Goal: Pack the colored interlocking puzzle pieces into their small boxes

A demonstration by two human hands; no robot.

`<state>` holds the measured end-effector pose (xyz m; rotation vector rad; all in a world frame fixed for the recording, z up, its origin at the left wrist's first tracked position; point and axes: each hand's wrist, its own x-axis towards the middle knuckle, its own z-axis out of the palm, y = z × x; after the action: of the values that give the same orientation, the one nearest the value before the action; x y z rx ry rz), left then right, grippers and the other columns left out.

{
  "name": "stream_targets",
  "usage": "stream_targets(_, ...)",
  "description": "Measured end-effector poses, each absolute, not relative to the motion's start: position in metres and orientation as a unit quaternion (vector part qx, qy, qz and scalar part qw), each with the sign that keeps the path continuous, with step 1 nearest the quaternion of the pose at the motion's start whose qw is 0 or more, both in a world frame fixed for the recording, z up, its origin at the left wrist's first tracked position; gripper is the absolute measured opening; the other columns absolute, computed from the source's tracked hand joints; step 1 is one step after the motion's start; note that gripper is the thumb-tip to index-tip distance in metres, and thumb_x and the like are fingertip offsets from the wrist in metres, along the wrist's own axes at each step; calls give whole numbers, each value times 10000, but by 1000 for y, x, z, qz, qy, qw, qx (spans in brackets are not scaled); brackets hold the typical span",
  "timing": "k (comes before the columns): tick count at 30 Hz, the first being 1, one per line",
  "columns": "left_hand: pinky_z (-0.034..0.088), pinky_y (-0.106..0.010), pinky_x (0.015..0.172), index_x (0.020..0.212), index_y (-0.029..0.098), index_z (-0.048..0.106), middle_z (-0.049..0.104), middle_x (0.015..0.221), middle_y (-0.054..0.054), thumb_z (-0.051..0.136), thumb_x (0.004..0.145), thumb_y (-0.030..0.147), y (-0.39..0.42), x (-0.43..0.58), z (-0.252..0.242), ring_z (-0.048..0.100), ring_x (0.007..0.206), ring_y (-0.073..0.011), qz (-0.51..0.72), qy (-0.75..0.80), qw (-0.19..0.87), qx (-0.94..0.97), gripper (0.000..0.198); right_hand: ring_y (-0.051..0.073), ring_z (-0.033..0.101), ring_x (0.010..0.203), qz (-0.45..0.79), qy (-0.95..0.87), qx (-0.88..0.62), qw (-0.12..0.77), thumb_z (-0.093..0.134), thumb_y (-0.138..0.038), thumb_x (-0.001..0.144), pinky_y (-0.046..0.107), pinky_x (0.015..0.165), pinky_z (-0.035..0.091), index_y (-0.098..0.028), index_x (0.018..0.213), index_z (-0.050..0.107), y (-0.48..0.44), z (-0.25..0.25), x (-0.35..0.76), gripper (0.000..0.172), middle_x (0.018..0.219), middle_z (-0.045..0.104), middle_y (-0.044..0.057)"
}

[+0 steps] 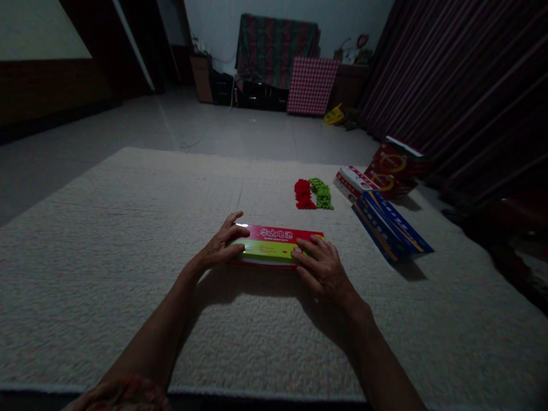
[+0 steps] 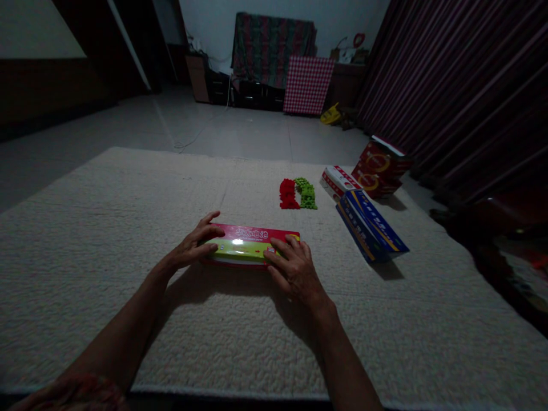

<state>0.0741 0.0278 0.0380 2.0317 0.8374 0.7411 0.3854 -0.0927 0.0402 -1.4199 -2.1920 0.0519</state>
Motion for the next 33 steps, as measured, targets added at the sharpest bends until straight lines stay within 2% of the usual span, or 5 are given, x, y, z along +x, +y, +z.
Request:
stream_targets(5,337,-581,1133,1327,273,527,72,1656,-83,682,766,441,28,76,29,348,1414,-397,333,352,462,743,606,355,369,1405,26,-782,-533,323,599,-323,875,622,1100,339,-240,1354,524,-94,40,384,491,1501,442,146)
stream_targets(11,250,-594,1171,1560,285,212,202,1635,-109,722,699,466,30,78,15,248,1458,-424,366,409,476,687,1017,347,244,1475,41,-749,-546,374,638,-329,845,619,1163,285,-211,1341,498,-94,29,388,528,1557,327,167)
stream_targets(21,386,-513,1107,1560,271,237,312,1597,-130,712,700,392,32,94,9,425,1376,-376,395,406,567,599,989,333,379,1420,56,-693,-562,448,651,-275,824,581,1104,401,-224,1257,546,-89,16,388,448,1525,391,175)
stream_targets(27,390,-498,1109,1550,264,255,294,1602,-125,726,632,365,55,127,16,390,1399,-372,406,381,594,581,1037,312,429,1392,26,-638,-595,489,644,-286,826,550,1109,409,-231,1246,560,-81,16,397,432,1517,417,161)
stream_targets(33,424,-508,1078,1546,282,258,278,1613,-126,726,659,395,64,134,27,434,1368,-377,387,370,634,558,1009,324,357,1436,36,-638,-600,481,653,-306,827,566,1132,362,-212,1347,485,-83,13,403,555,1559,344,183)
